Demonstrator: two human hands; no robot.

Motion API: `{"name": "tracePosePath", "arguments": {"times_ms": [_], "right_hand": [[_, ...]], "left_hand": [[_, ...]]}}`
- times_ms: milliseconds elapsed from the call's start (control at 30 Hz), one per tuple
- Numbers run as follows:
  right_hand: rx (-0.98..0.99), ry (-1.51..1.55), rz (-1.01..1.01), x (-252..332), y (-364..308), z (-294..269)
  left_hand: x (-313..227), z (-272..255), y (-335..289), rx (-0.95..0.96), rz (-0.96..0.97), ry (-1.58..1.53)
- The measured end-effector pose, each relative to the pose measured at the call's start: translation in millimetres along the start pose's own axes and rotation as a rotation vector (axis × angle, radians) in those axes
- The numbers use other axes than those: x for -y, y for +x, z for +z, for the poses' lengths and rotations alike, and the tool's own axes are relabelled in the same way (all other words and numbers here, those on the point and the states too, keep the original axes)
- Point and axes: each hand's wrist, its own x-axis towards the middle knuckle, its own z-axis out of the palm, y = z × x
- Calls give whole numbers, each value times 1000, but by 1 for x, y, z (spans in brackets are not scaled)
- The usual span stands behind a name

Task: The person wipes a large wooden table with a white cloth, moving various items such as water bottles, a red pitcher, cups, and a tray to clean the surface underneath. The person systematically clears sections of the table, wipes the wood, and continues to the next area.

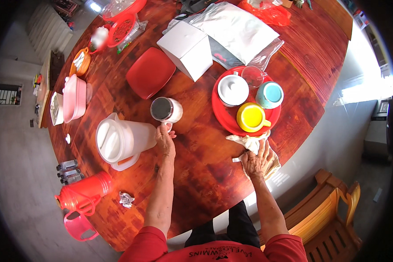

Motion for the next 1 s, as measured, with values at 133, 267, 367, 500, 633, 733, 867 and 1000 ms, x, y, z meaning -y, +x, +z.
{"name": "tracePosePath", "arguments": {"times_ms": [133, 267, 367, 500, 633, 733, 867, 1000], "right_hand": [[7, 0, 3, 0, 0, 0], [-95, -17, -51, -6, 0, 8], [-57, 7, -41, -4, -1, 4], [-68, 31, -49, -3, 0, 5], [-156, 10, -79, -8, -2, 13], [-160, 30, -85, -6, -2, 6], [-130, 16, -149, -16, -3, 5], [-82, 21, -137, -37, -8, -3]], "left_hand": [[-2, -6, 5, -50, -45, -20], [-4, 6, -1, -163, -21, -45], [-4, 24, -24, -331, 43, -12], [28, 61, -67, -187, 250, 74], [14, 130, -85, 219, -4, 31], [13, 153, -70, 289, 174, 448], [31, 162, -57, 193, 84, 446], [28, 153, -75, 110, -77, 270]]}}
